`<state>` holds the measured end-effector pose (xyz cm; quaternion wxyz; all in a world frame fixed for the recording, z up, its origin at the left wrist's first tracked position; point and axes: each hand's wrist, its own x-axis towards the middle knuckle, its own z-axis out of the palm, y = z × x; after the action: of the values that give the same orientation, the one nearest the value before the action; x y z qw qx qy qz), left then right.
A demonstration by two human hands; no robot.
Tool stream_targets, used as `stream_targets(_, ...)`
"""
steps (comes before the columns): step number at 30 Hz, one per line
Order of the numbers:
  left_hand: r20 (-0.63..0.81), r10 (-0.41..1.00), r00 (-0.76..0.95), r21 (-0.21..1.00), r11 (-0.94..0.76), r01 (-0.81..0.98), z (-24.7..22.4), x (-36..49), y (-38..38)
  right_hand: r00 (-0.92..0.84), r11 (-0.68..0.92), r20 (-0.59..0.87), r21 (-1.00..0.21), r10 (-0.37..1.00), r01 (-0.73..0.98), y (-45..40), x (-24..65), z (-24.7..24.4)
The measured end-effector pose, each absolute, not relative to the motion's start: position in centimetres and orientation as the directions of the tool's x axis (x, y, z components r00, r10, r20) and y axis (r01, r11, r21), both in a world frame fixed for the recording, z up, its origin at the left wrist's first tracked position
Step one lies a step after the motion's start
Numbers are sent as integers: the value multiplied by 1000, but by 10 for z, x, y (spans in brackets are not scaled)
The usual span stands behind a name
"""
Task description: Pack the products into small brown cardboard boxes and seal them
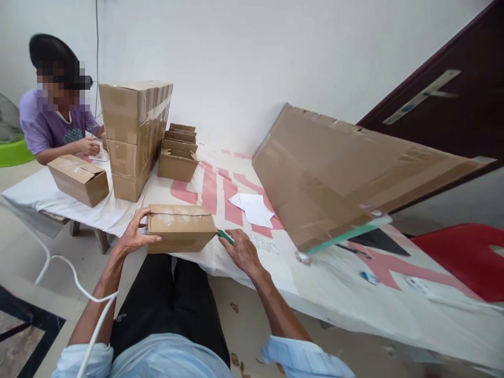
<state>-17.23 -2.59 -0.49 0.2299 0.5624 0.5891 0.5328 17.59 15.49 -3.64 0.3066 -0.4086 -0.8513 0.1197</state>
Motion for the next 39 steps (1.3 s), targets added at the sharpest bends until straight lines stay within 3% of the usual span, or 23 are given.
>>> stream_targets(5, 341, 911, -231, 867, -210, 451, -5, -174, -25, -464, 664, 477, -586, 746, 464, 148, 163, -20)
stream_targets(11, 341, 912, -229, 860, -205, 467, -3, -169, -29, -476, 710, 542, -630, 693, 316, 134, 131, 19)
stream_targets(19, 435, 892, -121, 775, -302, 556, -3, -154, -27, -391, 647, 523, -678, 758, 348, 138, 135, -5)
stream_targets(24, 423, 903, -69, 784, -327, 528, -7, -145, -23, -335, 607, 507, -692, 794, 391, 148, 146, -16)
stream_targets(31, 443, 884, -152, 839, -349, 417, -38, -139, -21, -342, 649, 552, -637, 760, 416, 147, 147, -17)
stream_targets(36, 366, 886, -286, 917, -291, 275, -64, -126, -22, -350, 625, 518, -667, 780, 406, 145, 146, -17)
stream_targets(39, 346, 885, -310, 919, -254, 301, -56, -121, -24, -377, 625, 500, -662, 780, 414, 149, 147, -11)
